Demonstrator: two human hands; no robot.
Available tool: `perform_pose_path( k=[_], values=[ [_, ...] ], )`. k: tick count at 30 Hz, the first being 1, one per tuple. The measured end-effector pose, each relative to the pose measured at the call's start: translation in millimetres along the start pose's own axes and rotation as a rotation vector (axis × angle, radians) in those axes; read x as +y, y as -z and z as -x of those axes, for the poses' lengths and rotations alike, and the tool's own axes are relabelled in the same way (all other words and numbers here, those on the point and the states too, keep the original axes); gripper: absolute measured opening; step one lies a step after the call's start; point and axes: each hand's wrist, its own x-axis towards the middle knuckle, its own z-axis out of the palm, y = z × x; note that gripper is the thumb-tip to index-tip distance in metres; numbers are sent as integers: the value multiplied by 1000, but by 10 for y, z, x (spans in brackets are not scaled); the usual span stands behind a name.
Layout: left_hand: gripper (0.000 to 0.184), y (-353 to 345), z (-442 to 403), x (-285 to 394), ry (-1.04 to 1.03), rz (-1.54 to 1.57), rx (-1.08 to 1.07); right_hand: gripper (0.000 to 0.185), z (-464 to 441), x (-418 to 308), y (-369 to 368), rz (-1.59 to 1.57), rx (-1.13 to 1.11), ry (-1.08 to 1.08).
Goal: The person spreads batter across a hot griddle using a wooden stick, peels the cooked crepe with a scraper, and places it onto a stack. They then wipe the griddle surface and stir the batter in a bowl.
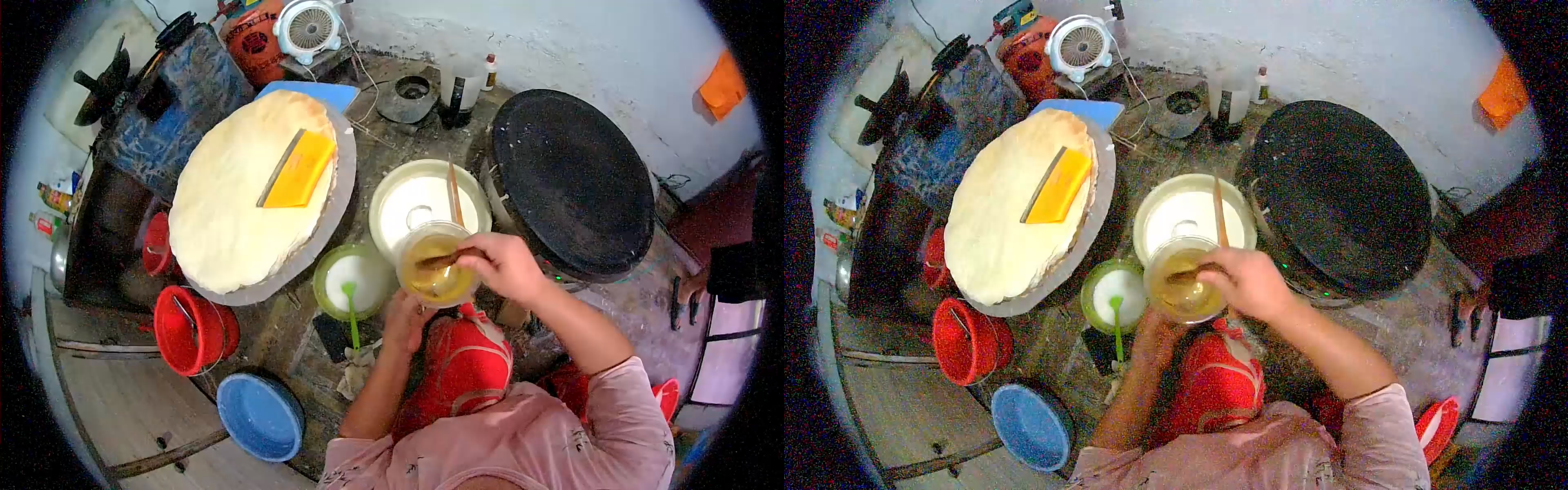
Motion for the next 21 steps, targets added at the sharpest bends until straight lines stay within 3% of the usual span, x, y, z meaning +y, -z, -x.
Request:
perform_pose_path(
  k=[1, 3, 7, 10, 15, 21],
  values=[
    [51, 88, -56, -17, 1, 3, 3, 23, -11, 34, -9, -1, -4, -1],
    [51, 305, -198, -55, 29, 5, 12, 21, -26, 148, -29, -311, 99, -241],
    [49, 320, -343, 71, -10, 53, 31, 19, -131, 321, -49, -623, 198, -304],
    [50, 214, -398, 214, -63, -77, 128, 20, -246, 350, -46, -766, 255, -377],
    [49, 459, -654, 232, -148, 66, 36, 21, -504, 334, 10, -848, 313, -449],
    [52, 493, -705, 321, -114, 158, 102, 24, -778, 539, 44, -931, 500, -403]
  ],
)
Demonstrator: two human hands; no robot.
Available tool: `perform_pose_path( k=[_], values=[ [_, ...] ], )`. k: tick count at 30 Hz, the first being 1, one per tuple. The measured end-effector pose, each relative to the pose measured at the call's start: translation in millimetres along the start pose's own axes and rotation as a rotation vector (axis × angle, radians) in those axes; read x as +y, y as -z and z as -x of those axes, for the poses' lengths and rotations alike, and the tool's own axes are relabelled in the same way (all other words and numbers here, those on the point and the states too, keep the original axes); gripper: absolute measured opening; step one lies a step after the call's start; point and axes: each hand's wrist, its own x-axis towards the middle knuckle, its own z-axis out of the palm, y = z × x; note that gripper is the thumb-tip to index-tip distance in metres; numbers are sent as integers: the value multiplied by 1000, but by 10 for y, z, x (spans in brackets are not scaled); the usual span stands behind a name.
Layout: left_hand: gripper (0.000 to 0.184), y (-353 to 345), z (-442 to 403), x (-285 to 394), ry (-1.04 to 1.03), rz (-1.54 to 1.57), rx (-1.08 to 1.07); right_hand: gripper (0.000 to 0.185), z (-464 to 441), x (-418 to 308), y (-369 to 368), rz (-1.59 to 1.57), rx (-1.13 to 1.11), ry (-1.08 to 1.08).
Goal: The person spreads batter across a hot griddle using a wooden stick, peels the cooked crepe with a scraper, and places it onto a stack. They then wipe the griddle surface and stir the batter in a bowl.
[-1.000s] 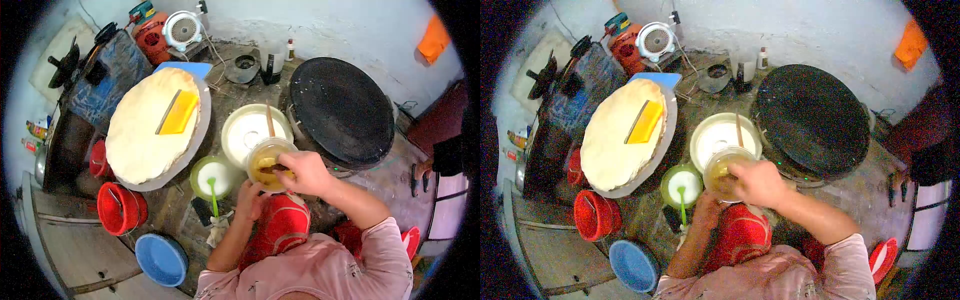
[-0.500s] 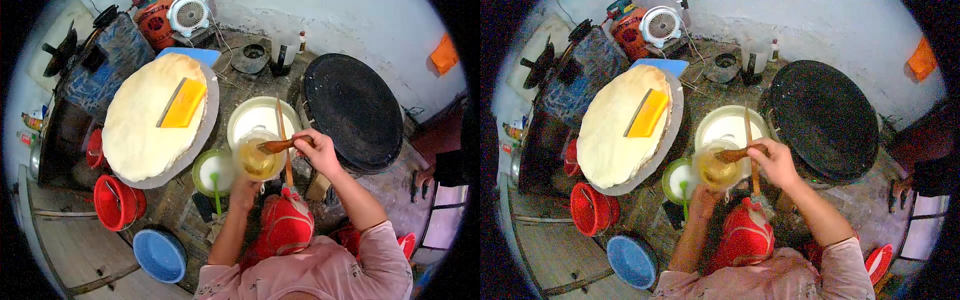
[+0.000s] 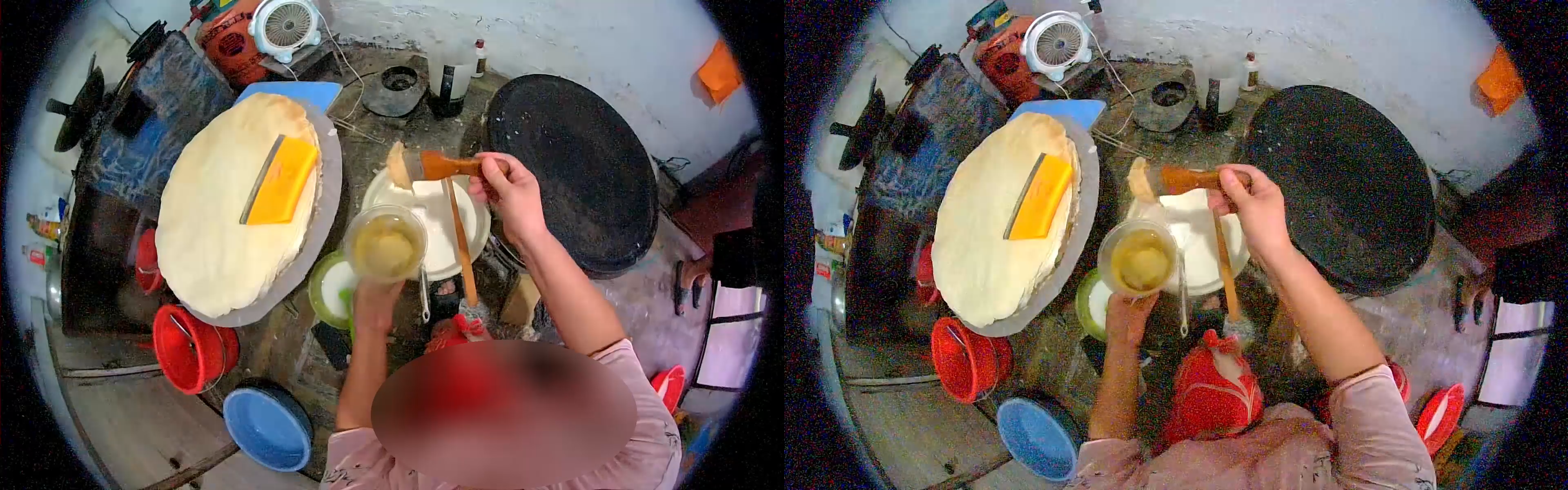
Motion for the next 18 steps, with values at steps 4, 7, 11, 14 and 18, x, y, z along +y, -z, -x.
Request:
perform_pose_path(
  k=[4, 7, 11, 14, 18],
  values=[
    [51, 197, -123, -80, -242, -262, -295, 25, -126, 27, 33, 13, 52, -2],
    [51, -134, 46, 81, -15, -89, -6, 26, -164, 79, 83, 13, 88, -44],
    [49, -17, 3, 41, 8, -63, 6, 26, -189, 183, 163, -29, 102, -43],
    [46, -88, 4, 14, 25, -44, 36, 26, -161, 128, 152, -22, 127, -72],
    [45, -23, -57, -86, 33, -81, -21, 25, -115, 120, 182, -20, 96, -26]
  ],
)
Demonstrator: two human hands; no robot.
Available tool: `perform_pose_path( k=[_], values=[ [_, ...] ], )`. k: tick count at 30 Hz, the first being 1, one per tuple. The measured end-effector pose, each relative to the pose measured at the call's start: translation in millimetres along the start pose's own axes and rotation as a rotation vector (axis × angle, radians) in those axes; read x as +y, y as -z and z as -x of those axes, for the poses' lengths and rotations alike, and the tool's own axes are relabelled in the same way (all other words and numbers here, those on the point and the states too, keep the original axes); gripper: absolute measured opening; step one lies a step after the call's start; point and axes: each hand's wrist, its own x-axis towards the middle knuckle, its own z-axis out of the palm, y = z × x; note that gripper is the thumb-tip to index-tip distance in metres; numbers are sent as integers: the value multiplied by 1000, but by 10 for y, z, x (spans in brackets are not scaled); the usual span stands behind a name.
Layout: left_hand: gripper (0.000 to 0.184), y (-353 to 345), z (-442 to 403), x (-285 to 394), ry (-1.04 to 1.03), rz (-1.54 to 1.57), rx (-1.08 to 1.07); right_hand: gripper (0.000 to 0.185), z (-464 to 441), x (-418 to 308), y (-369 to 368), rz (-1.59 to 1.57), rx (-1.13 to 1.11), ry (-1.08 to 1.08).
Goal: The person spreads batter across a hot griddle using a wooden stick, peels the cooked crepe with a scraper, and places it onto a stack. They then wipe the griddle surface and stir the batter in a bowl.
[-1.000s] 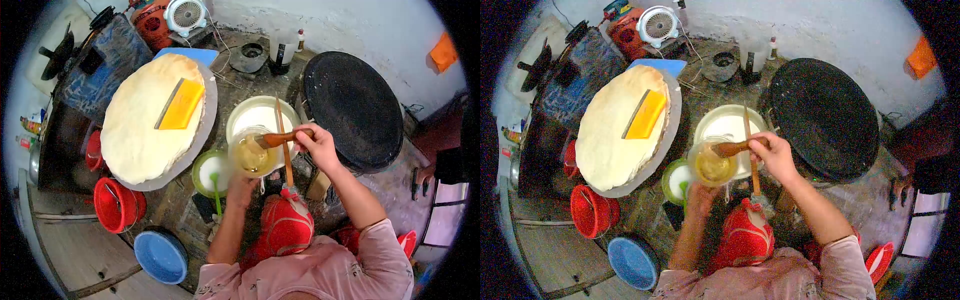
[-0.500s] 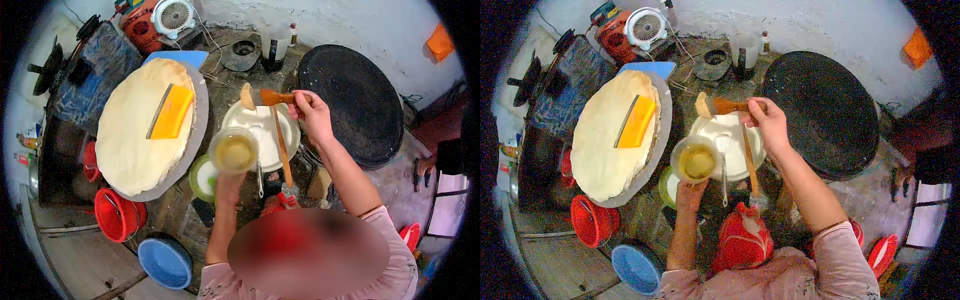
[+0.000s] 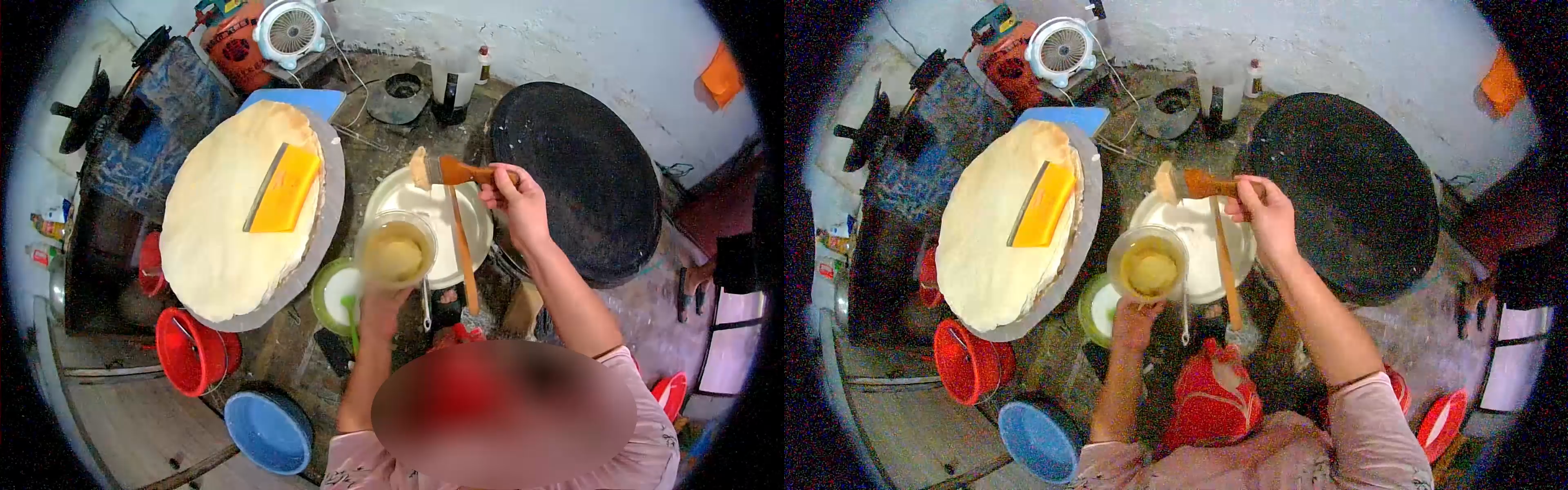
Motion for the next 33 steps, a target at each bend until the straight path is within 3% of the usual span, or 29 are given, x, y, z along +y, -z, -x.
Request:
perform_pose_path(
  k=[8, 12, 16, 18, 20, 21, 22, 27, 29, 33],
  values=[
    [50, -237, 68, -160, 57, -31, -41, 19, 552, 167, 65, 312, -320, 80],
    [51, -419, 170, -245, 81, -46, -138, 28, 751, 164, 169, 648, -331, 285],
    [46, -701, 398, -187, 162, -69, -175, 53, 1087, -131, 366, 798, -306, 276],
    [46, -812, 515, -217, 150, -89, -185, 59, 1252, -90, 524, 800, -187, 285],
    [46, -951, 627, -272, 145, -116, -205, 43, 1365, -42, 720, 735, -66, 219],
    [47, -1028, 684, -317, 147, -71, -186, 32, 1433, -89, 790, 284, -122, -104],
    [47, -1103, 734, -371, 151, -28, -167, 26, 1486, -183, 881, 23, -148, -364],
    [49, -1671, 1093, -583, 271, -139, -325, 16, 1853, -548, 1260, -91, -95, -339],
    [51, -1943, 1294, -746, 286, -184, -402, 15, 2001, -795, 1439, -237, -22, -324],
    [53, -2400, 1643, -1198, 338, -205, -497, 14, 2313, -1044, 1932, -221, 251, -287]
  ],
)
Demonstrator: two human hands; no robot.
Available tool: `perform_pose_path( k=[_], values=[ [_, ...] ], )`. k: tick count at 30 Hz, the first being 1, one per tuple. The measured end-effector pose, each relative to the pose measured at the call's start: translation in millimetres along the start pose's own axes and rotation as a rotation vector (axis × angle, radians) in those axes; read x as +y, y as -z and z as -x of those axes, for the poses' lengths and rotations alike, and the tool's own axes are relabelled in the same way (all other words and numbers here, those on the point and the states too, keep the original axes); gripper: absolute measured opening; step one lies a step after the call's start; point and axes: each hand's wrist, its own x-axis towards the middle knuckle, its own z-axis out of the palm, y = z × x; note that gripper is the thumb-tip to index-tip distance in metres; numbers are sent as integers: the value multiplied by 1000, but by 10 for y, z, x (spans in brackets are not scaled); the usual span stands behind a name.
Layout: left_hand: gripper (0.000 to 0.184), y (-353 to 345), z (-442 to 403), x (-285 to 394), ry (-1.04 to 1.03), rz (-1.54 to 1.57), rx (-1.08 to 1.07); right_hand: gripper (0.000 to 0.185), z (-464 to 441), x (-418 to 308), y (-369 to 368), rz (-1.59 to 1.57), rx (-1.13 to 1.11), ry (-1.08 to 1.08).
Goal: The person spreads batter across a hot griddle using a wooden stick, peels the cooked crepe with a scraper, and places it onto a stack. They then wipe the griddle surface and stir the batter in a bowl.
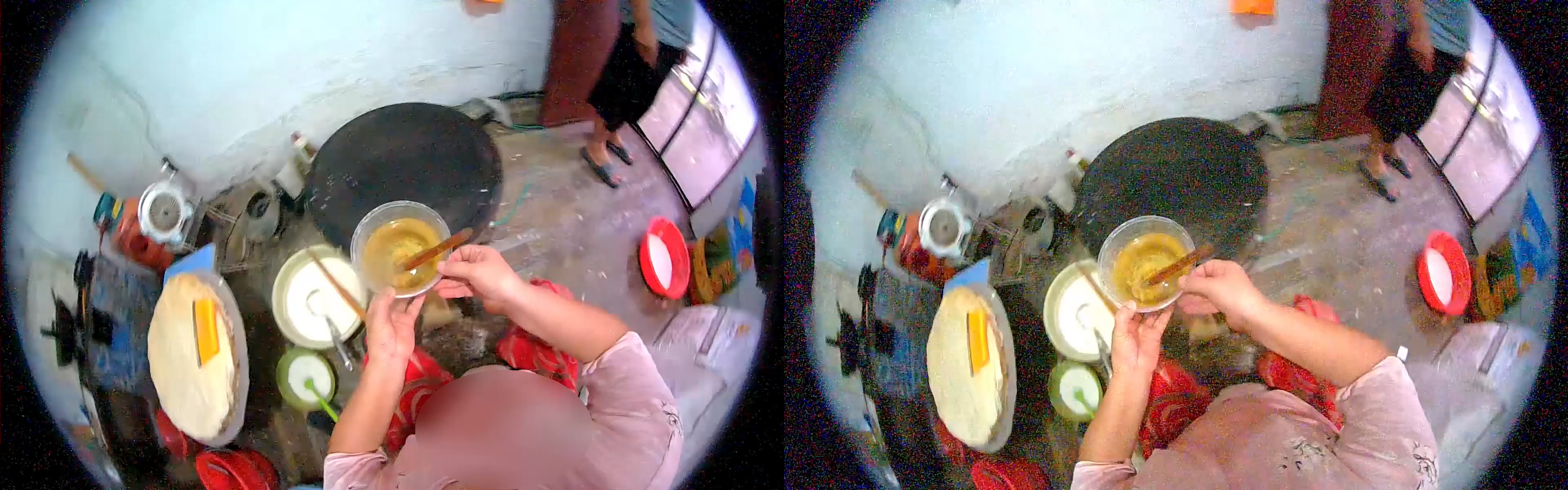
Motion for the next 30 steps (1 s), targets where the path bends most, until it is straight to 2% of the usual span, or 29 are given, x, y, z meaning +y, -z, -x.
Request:
perform_pose_path(
  k=[3, 6, 8, 9, 11, 13, 15, 17, 19, 21, 23, 24, 26, 28, 30],
  values=[
    [46, -285, -143, -410, 90, 9, -93, 14, 100, -128, 479, -32, 98, 58],
    [44, -547, -297, -823, 199, 11, -194, 23, 268, -284, 937, -8, 215, 164],
    [57, -679, -365, -1117, 345, 1, -236, 22, 373, -303, 1340, -34, 301, 205],
    [57, -751, -352, -1238, 384, -13, -262, 22, 445, -302, 1541, -37, 354, 234],
    [62, -789, -289, -1431, 357, -327, -134, 23, 567, -197, 1958, -83, 447, 270],
    [62, -665, -273, -1500, 325, -456, -112, 24, 692, -41, 2303, -64, 547, 238],
    [49, -539, -267, -1479, 353, -539, -62, 25, 789, 250, 2698, -89, 636, 279],
    [46, -468, -248, -1366, 378, -588, -78, 26, 883, 605, 3078, -108, 702, 310],
    [41, -405, -236, -1289, 319, -701, -46, 27, 979, 988, 3471, -238, 827, 295],
    [39, -343, -192, -1149, 274, -782, 0, 29, 985, 1586, 3987, -229, 812, 299],
    [37, -208, -152, -1010, 267, -780, 44, 27, 957, 2172, 4408, -358, 1100, 222],
    [37, -150, -135, -953, 269, -789, 46, 27, 1007, 2319, 4497, -365, 1100, 216],
    [37, -45, -92, -874, 244, -779, 114, 25, 1082, 2576, 4667, -479, 1324, 237],
    [37, 82, -40, -803, 218, -840, 148, 26, 1139, 3123, 5049, -547, 1346, 216],
    [38, 114, 16, -759, 204, -942, 148, 28, 1152, 3331, 5164, -612, 1366, 211]
  ],
)
